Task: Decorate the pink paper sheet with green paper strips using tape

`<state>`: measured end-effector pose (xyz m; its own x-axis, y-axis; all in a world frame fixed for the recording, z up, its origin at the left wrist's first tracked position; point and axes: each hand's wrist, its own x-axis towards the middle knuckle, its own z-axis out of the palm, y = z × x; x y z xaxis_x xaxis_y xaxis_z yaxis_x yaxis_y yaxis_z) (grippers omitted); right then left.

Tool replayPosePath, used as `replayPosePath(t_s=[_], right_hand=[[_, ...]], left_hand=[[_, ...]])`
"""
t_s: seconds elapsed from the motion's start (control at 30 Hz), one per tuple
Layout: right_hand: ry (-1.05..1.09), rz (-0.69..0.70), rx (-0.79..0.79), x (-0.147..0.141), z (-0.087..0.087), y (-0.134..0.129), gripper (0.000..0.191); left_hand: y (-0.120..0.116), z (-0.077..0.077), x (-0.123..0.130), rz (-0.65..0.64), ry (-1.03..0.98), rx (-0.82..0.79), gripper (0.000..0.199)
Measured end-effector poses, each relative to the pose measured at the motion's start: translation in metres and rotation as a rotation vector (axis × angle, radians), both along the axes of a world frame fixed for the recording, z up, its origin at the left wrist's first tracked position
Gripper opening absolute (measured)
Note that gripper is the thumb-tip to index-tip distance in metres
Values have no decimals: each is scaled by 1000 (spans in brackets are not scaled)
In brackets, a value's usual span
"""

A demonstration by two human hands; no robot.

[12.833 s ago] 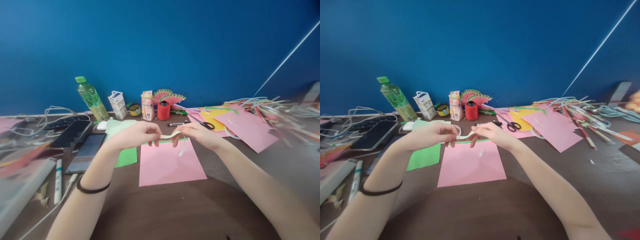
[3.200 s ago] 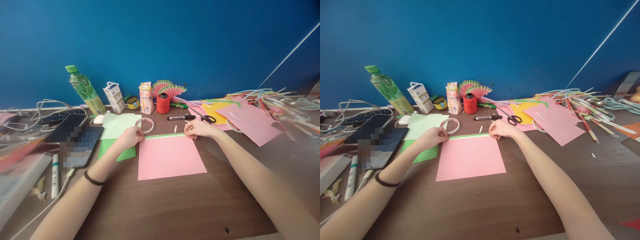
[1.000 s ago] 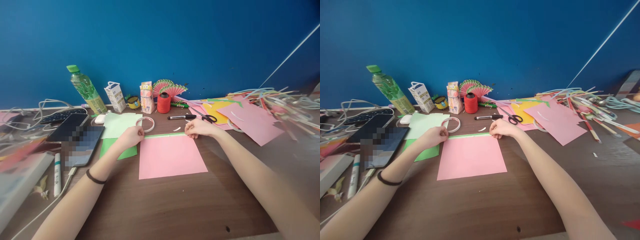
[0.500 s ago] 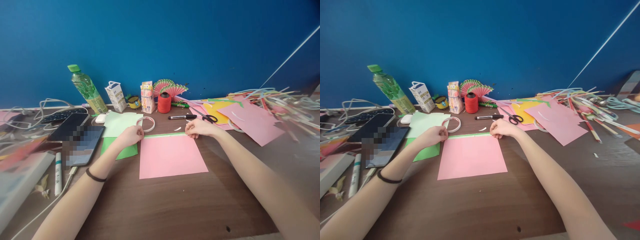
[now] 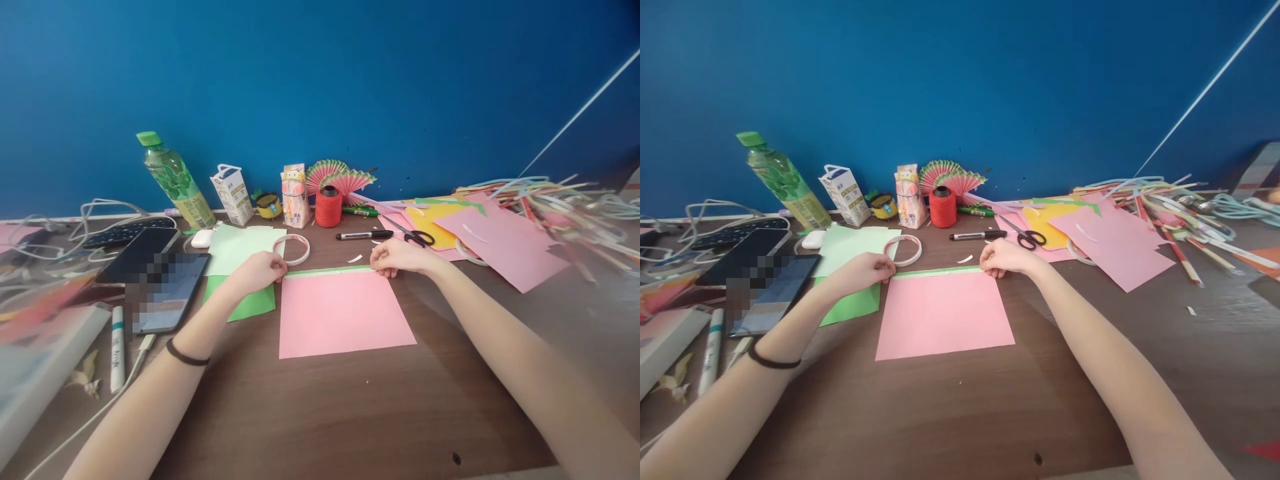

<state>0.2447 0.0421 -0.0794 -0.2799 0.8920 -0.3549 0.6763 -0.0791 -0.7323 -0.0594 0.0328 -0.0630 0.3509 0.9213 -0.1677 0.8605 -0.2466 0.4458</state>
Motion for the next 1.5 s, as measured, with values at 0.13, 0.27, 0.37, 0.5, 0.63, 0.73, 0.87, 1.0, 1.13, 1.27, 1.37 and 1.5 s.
replayPosePath(t_s=[0.13,0.27,0.37,0.5,0.63,0.73,0.87,1.0,1.13,1.27,1.37,1.5], right_hand=[[3,9,-1,1,-2,1,1],[15,13,-4,3,-2,2,2],[22,13,-14,3,0,1,2],[23,-3,-23,2,2,-1,3],[23,2,-24,1,2,-1,4],[20,1,-30,1,3,-1,4],[29,10,-44,1,7,-3,5],[71,27,5,-1,16,-6,9],[120,1,63,-7,29,-11,13],[209,23,88,-13,34,-16,14],[337,22,90,-18,35,-18,14],[425,1,165,-23,38,-22,16]], left_hand=[[0,0,0,3,16,25,21],[-1,3,2,12,32,23,19],[-2,4,2,5,41,31,18],[-3,3,2,10,42,30,14],[-3,-2,4,38,58,30,9],[-2,-4,5,44,72,33,8],[-2,-4,4,32,56,10,8],[-6,-3,9,24,68,24,7],[-12,-5,22,-56,8,182,13],[-18,-15,35,-137,2,384,16],[-22,-26,41,-280,-75,381,28],[-25,-38,45,-318,-119,329,39]])
